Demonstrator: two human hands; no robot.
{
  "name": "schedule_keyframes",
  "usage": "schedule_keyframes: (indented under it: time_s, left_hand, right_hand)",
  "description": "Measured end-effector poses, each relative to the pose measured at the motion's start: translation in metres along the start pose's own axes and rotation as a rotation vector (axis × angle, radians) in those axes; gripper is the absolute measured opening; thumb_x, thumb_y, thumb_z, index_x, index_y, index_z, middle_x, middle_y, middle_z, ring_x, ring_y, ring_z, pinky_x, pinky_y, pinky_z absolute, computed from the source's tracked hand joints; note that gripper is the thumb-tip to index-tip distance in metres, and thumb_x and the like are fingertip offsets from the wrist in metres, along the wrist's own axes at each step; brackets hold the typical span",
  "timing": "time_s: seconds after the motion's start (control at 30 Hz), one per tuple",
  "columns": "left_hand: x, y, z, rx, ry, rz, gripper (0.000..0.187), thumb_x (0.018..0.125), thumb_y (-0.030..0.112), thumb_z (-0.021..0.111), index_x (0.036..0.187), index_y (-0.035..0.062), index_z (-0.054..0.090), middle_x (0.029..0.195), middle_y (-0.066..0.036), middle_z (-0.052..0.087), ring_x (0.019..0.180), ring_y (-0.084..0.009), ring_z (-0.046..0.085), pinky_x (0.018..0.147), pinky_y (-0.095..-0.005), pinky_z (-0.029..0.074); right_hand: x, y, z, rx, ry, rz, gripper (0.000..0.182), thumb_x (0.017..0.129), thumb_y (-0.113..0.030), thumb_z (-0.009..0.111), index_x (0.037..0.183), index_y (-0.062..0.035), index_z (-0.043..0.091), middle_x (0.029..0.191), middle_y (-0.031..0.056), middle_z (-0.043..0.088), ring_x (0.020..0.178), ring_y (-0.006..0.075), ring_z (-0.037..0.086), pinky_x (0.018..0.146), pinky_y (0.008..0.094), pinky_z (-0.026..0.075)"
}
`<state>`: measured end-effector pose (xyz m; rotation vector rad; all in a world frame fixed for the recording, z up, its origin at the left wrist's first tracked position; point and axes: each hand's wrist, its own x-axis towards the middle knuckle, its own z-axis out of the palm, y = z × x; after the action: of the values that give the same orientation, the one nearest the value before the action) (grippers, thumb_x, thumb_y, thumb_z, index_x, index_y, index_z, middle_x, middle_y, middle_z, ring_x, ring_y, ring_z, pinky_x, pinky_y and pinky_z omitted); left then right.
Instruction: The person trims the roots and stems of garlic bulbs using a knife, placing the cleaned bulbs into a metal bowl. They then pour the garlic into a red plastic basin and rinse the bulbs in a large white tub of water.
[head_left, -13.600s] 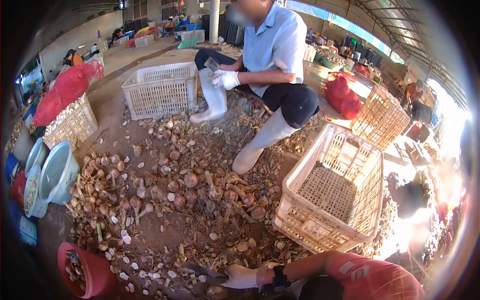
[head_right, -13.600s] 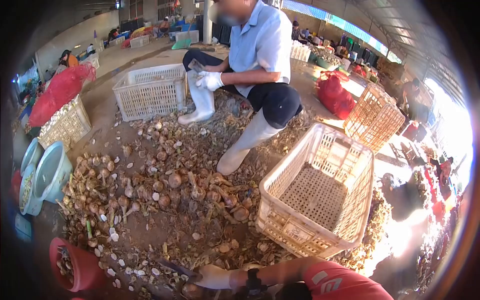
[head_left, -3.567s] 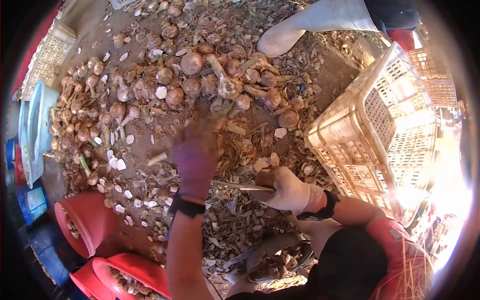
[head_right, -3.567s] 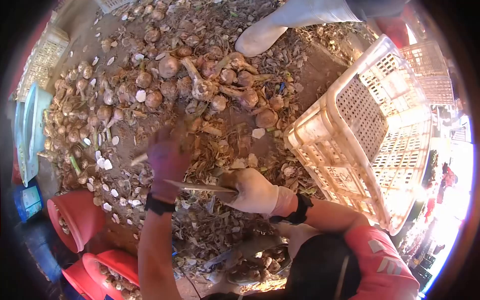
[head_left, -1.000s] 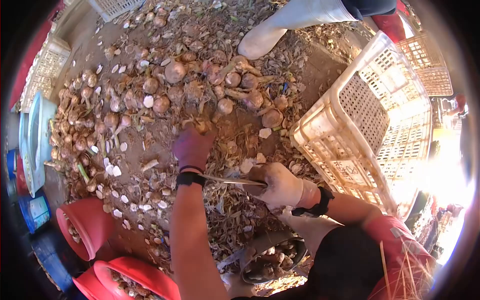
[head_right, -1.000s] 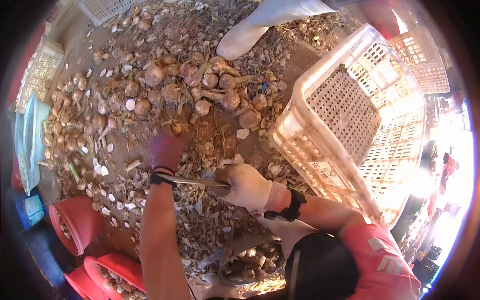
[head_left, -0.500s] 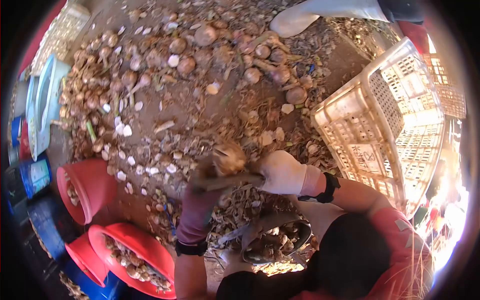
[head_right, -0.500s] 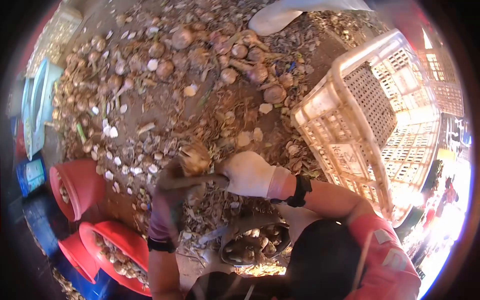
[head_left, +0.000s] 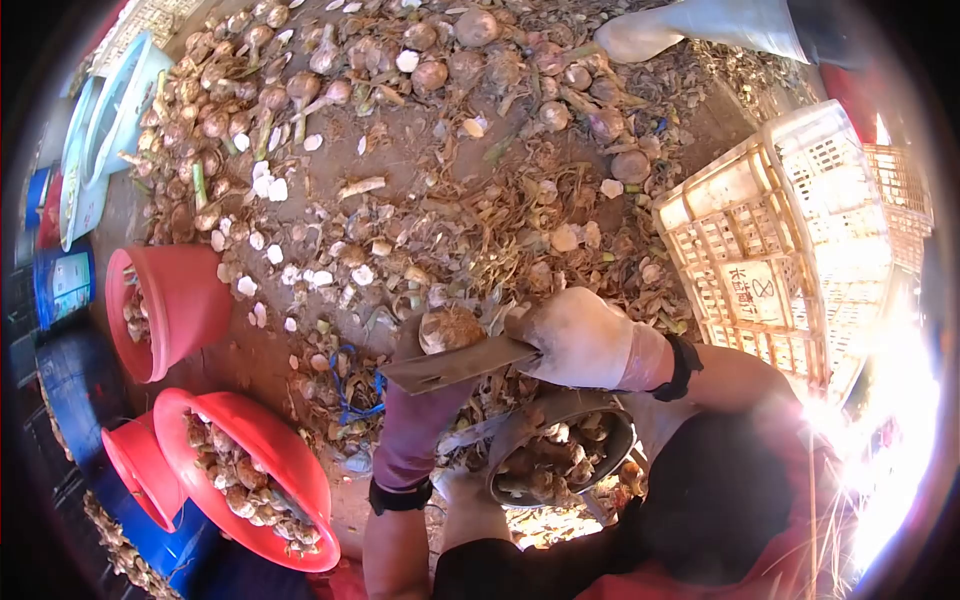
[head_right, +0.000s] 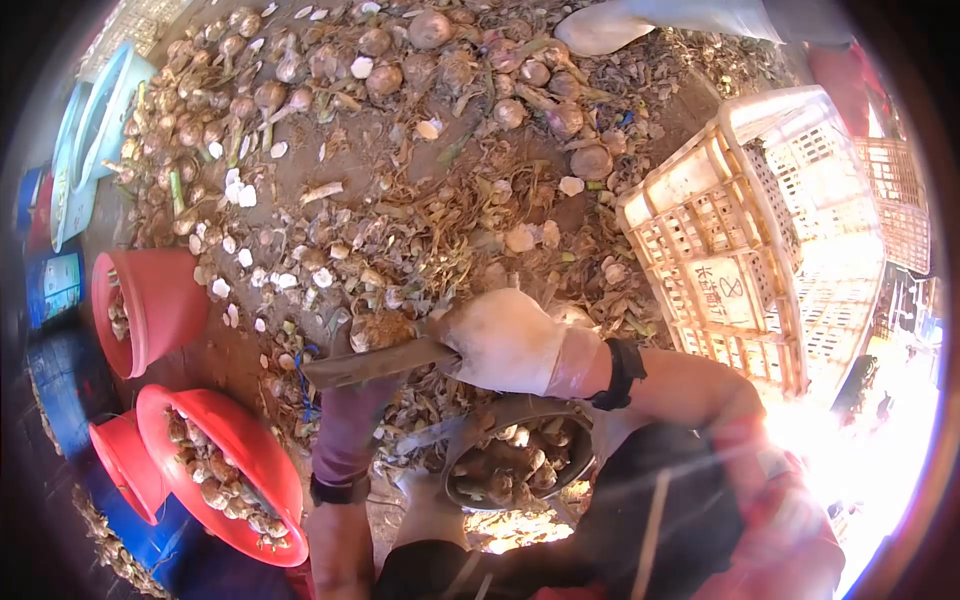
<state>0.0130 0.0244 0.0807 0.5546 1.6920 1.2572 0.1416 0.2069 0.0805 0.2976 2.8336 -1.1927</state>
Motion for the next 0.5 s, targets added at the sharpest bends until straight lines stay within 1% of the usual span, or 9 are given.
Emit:
schedule_keyframes:
  time_s: [0.07, 0.1, 0.17, 0.23, 0.37, 0.4, 0.43, 0.47, 0.5]
  left_hand:
    - [-0.007, -0.003, 0.003, 0.263, 0.03, -0.179, 0.053, 0.083, 0.012, 0.07, 0.126, -0.0013, 0.042, 0.111, -0.008, 0.058, 0.098, -0.0151, 0.058, 0.086, -0.029, 0.047]
    - [-0.014, -0.018, 0.002, 0.263, 0.037, -0.183, 0.053, 0.083, 0.012, 0.07, 0.126, -0.0013, 0.042, 0.111, -0.008, 0.058, 0.098, -0.0151, 0.058, 0.086, -0.029, 0.047]
    - [-0.029, -0.055, 0.002, -0.316, 0.195, -0.181, 0.047, 0.083, 0.016, 0.07, 0.12, 0.0003, 0.044, 0.106, -0.007, 0.059, 0.093, -0.0137, 0.057, 0.08, -0.0289, 0.048]
    - [-0.032, -0.053, 0.005, -0.323, 0.245, -0.178, 0.046, 0.083, 0.016, 0.071, 0.119, 0.0008, 0.045, 0.105, -0.007, 0.059, 0.092, -0.0133, 0.056, 0.078, -0.0288, 0.048]
    - [-0.039, -0.028, 0.015, -0.439, 0.315, -0.21, 0.043, 0.084, 0.017, 0.07, 0.116, 0.0012, 0.046, 0.104, -0.008, 0.058, 0.094, -0.0139, 0.055, 0.079, -0.0286, 0.048]
    - [-0.047, -0.026, 0.02, -0.44, 0.312, -0.198, 0.043, 0.084, 0.017, 0.07, 0.116, 0.0012, 0.046, 0.104, -0.008, 0.058, 0.094, -0.0139, 0.055, 0.079, -0.0286, 0.048]
    - [-0.057, -0.026, 0.027, -0.116, 0.367, -0.017, 0.04, 0.087, 0.023, 0.064, 0.117, 0.0018, 0.049, 0.098, -0.008, 0.058, 0.089, -0.0149, 0.057, 0.075, -0.0291, 0.049]
    - [-0.062, -0.024, 0.03, 0.211, 0.407, 0.157, 0.039, 0.09, 0.029, 0.058, 0.117, 0.0024, 0.051, 0.091, -0.009, 0.059, 0.085, -0.0158, 0.059, 0.071, -0.0296, 0.05]
    - [-0.052, 0.024, 0.011, -0.203, -0.052, 0.299, 0.062, 0.082, 0.031, 0.069, 0.127, 0.0002, 0.04, 0.117, -0.015, 0.054, 0.104, -0.0231, 0.057, 0.088, -0.0329, 0.048]
  right_hand:
    - [0.003, -0.005, 0.009, -0.023, -0.002, -0.042, 0.019, 0.071, -0.025, 0.066, 0.083, -0.0104, 0.062, 0.057, 0.0116, 0.053, 0.053, 0.0321, 0.056, 0.048, 0.0418, 0.044]
    - [0.005, -0.005, 0.014, -0.03, 0.026, -0.07, 0.021, 0.071, -0.026, 0.066, 0.083, -0.0098, 0.062, 0.056, 0.0113, 0.053, 0.052, 0.0322, 0.056, 0.047, 0.0417, 0.043]
    - [0.008, -0.005, 0.023, -0.031, 0.052, -0.099, 0.022, 0.072, -0.027, 0.066, 0.083, -0.0093, 0.062, 0.056, 0.0111, 0.053, 0.051, 0.0323, 0.055, 0.047, 0.0416, 0.043]
    - [0.011, -0.004, 0.03, -0.072, -0.014, -0.059, 0.025, 0.071, -0.029, 0.066, 0.085, -0.008, 0.063, 0.058, 0.011, 0.054, 0.055, 0.0307, 0.057, 0.049, 0.0421, 0.043]
    - [0.012, -0.002, 0.034, -0.101, 0.006, -0.074, 0.024, 0.073, -0.028, 0.065, 0.086, -0.0075, 0.064, 0.063, 0.0136, 0.056, 0.062, 0.0295, 0.06, 0.054, 0.0426, 0.045]
    - [0.018, 0.002, 0.034, -0.158, -0.153, 0.087, 0.023, 0.073, -0.026, 0.063, 0.086, -0.0067, 0.064, 0.067, 0.0155, 0.058, 0.066, 0.0299, 0.061, 0.057, 0.0424, 0.046]
    - [0.027, 0.013, 0.034, -0.222, -0.306, 0.242, 0.022, 0.074, -0.025, 0.062, 0.086, -0.0059, 0.065, 0.07, 0.0175, 0.059, 0.07, 0.0303, 0.062, 0.06, 0.0423, 0.048]
    - [0.022, 0.056, 0.048, 0.125, -0.128, 0.521, 0.023, 0.078, -0.023, 0.059, 0.089, -0.0032, 0.063, 0.075, 0.0206, 0.062, 0.073, 0.0347, 0.062, 0.065, 0.0426, 0.05]
    - [0.016, 0.082, 0.048, 0.041, 0.018, 0.502, 0.022, 0.082, -0.021, 0.059, 0.09, -0.0005, 0.061, 0.075, 0.0188, 0.063, 0.073, 0.0301, 0.063, 0.068, 0.0382, 0.051]
